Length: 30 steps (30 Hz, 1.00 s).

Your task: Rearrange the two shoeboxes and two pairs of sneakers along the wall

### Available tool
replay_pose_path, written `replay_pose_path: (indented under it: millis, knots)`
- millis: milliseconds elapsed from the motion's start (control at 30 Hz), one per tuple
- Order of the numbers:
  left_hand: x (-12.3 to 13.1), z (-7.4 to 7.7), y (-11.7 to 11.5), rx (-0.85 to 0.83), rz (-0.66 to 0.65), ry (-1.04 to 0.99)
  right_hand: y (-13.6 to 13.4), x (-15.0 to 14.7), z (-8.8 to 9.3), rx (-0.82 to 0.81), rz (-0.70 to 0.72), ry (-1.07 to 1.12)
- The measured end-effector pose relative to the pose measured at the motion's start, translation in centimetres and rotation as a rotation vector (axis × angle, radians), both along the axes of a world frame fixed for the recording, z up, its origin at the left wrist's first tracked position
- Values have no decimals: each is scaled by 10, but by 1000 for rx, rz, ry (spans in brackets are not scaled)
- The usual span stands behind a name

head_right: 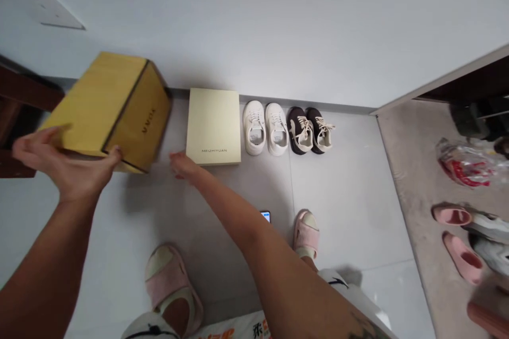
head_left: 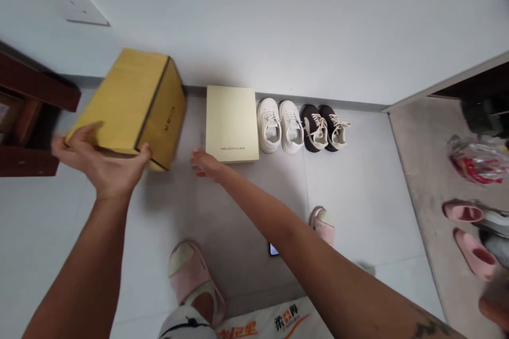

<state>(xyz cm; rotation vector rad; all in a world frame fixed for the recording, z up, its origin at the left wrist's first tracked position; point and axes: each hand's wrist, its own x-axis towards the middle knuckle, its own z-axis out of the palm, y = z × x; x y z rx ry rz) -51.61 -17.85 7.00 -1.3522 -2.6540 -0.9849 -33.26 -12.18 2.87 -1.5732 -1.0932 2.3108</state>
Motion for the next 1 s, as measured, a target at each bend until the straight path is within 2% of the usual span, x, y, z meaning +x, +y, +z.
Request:
replay_pose_path:
  millis: [33, 100, 167, 300, 367, 400, 433, 467, 567, 600, 633, 733, 833, 933, 1000]
  knots:
    - [6, -1, -3, -24, -71, 134, -1, 8, 3, 17, 34, -3]
    - [16, -10, -9, -85, -202, 245, -5, 24, 7, 46, 107, -29]
    - [25, -28, -12, -183, -301, 220, -11, 41, 8, 59, 175, -67]
    - [40, -68, -26, -278, -423, 94, -19, 77, 5, 65, 265, -114]
    - [47, -77, -34, -315, -522, 20, -19, 97, 4, 120, 311, -127]
    - [48, -77, -37, -321, -547, -7, -16, 107, 4, 198, 334, -150]
    - [47, -76, -38, -304, -519, -16, -13, 116, 5, 322, 352, -191]
    - [43, -72, -36, -268, -438, -12, -8, 125, 7, 483, 364, -250]
    - [14, -58, -13, -158, -15, -37, 14, 142, 12, 972, 367, -449]
    - [1, -54, -2, -169, 100, -104, 21, 143, 12, 1063, 350, -505]
    - [-11, -51, 10, -234, 157, -194, 29, 143, 11, 1109, 315, -550]
    - [-35, -48, 35, -406, 180, -298, 46, 140, -2, 1052, 122, -634]
    - [-31, -49, 44, -431, 129, -256, 50, 144, -22, 856, -50, -622]
    - [5, -50, 40, -305, 130, -177, 44, 157, -42, 666, -100, -549]
    - [44, -53, 32, -146, 21, -99, 38, 166, -51, 561, -109, -492]
